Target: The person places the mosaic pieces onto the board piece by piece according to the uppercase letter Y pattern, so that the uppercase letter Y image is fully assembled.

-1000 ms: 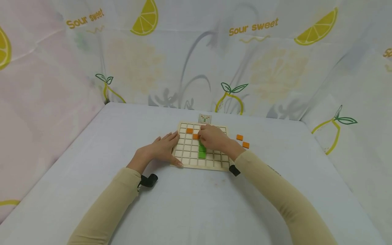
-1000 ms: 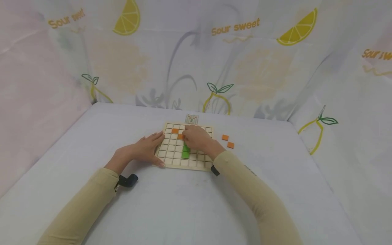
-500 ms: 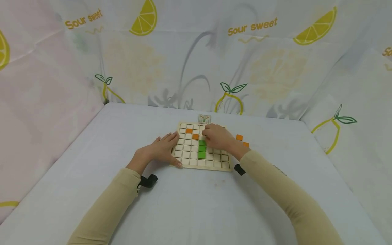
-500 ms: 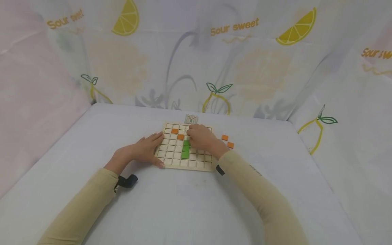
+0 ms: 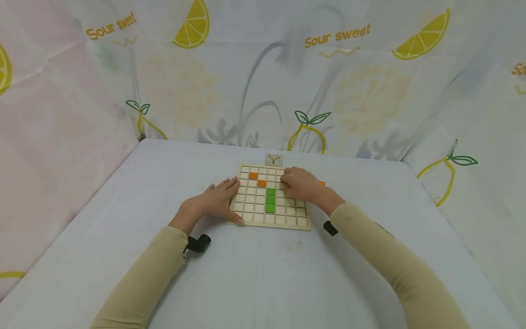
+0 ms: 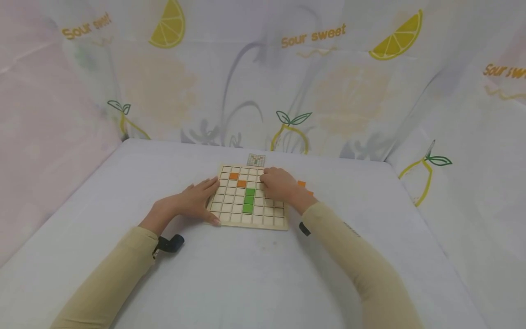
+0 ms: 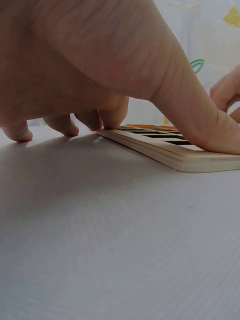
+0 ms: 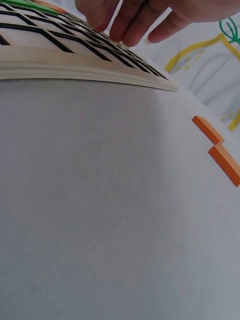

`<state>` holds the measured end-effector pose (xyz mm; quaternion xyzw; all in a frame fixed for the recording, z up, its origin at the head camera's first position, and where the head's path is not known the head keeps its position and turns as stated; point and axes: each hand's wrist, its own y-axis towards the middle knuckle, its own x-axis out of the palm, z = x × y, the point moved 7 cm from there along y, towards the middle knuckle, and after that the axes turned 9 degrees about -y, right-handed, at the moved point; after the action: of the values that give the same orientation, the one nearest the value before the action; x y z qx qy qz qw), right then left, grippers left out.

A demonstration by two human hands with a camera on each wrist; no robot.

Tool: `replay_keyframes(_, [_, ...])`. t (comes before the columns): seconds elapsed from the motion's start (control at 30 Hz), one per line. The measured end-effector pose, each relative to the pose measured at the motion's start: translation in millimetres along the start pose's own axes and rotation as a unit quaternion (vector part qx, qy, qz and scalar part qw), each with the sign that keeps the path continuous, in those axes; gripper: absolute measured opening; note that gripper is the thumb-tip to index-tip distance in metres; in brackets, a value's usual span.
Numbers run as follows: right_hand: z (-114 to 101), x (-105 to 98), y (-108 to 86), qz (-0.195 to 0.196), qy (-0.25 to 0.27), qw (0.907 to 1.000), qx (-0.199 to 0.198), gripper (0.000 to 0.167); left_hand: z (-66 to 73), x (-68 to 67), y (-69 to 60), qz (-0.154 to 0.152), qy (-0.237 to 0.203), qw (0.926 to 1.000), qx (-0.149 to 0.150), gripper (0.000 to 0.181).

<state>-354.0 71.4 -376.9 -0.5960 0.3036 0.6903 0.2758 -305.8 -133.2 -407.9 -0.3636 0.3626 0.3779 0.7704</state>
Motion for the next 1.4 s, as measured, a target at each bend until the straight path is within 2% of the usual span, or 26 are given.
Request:
replay_keyframes(0.2, [7,1,-5.1,0.004,0.011,0.9999,0.006,0.017,-2.5,1.3,0.7,-0.003,-0.002,1.0,-0.001,0.126])
replay_keyframes(0.4, [17,4,-8.2,-0.011,0.012,0.9997,0.02,0.019,-1.7,0.3,-1.9,0.0,-0.005,1.0,0.0,0.126])
replay_keyframes(0.67, [28,5,-11.9,-0.02,0.005,0.9993,0.032,0.014,0.9,-0.9,-4.0,0.004,-0.005,1.0,0.004,0.125])
replay_keyframes(0.97, [42,4,-17.5,-0.041,0.003,0.9969,0.068,0.027,-0.8,-1.0,-3.7,0.003,-0.004,1.0,0.003,0.125])
replay_keyframes(1.2, [55,5,-23.4,-0.042,-0.018,0.9958,0.08,0.03,-0.4,-1.4,-3.6,0.0,-0.003,1.0,0.001,0.126])
replay_keyframes(1.4, [64,5,-32.9,-0.05,-0.014,0.9941,0.095,0.034,0.6,-0.9,-3.3,-0.004,0.0,1.0,-0.001,0.126])
